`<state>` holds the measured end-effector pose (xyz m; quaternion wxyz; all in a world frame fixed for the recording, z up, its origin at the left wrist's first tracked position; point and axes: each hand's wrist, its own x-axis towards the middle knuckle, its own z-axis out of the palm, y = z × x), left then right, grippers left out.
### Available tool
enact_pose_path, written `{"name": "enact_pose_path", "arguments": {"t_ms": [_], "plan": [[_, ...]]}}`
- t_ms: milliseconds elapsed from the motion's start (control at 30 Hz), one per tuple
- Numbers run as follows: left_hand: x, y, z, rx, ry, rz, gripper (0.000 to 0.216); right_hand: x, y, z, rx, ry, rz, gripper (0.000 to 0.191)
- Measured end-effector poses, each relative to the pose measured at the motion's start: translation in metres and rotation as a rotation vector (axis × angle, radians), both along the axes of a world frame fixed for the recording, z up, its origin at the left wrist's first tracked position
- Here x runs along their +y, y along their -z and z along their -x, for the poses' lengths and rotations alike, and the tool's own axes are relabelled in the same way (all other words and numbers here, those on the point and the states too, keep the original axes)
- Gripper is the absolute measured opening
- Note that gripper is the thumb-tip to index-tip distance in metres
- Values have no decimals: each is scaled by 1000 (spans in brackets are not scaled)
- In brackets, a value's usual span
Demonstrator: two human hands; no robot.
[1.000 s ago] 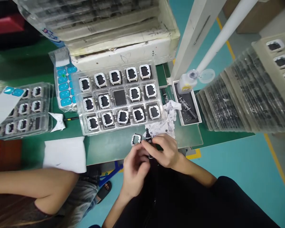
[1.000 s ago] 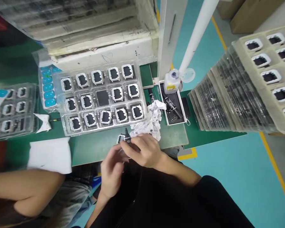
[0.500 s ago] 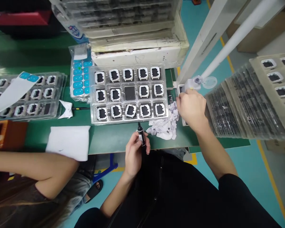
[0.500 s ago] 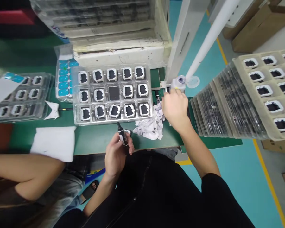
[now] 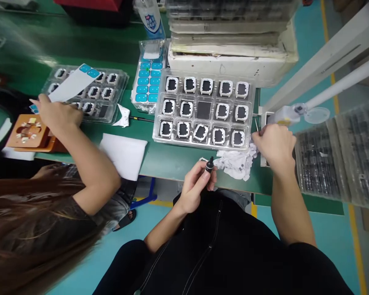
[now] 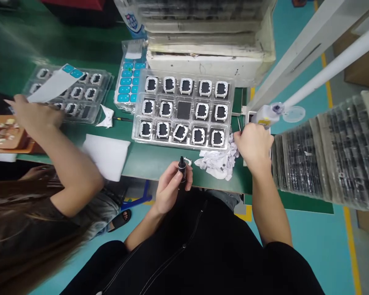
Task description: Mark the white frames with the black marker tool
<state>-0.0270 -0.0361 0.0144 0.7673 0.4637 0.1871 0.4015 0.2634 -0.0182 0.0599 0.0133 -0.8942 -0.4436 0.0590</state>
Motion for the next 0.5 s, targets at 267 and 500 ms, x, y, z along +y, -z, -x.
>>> {"name": "enact_pose_path", "arguments": {"t_ms": [267, 500], "plan": [[3, 3, 6, 20, -72, -127, 31, -51, -18, 15, 104, -90, -566, 16], [6, -2, 11, 21, 25, -72, 25, -93, -23, 68, 514, -238, -663, 38]]}}
